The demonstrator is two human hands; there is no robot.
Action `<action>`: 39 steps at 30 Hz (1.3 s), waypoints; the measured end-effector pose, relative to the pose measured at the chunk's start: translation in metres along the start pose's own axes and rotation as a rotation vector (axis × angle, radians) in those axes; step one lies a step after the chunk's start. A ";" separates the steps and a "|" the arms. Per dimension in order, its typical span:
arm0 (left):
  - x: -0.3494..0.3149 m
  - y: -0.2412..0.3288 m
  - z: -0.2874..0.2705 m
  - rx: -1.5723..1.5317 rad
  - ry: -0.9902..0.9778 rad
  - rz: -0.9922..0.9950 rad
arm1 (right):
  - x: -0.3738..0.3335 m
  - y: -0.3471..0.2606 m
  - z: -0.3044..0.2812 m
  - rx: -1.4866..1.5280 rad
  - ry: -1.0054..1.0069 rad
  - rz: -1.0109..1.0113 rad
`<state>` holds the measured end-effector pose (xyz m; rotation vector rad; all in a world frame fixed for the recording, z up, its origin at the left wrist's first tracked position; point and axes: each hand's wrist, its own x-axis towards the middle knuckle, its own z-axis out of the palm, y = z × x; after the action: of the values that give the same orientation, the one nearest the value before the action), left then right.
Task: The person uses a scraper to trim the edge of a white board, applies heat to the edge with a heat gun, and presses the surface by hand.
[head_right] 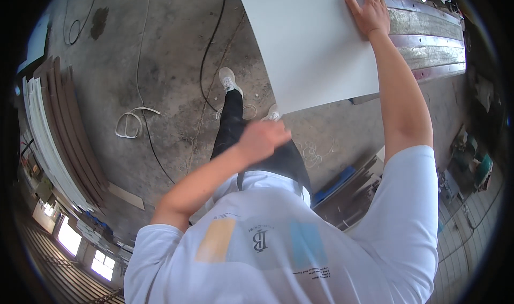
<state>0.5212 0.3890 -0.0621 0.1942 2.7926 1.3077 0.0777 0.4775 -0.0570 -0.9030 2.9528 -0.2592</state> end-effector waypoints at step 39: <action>0.064 -0.060 -0.056 0.129 0.471 -0.047 | -0.008 -0.019 -0.015 -0.024 -0.010 0.026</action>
<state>0.4462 0.3171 -0.0718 -0.2021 3.2440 1.3056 0.0940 0.4687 -0.0394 -0.8654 2.9627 -0.2187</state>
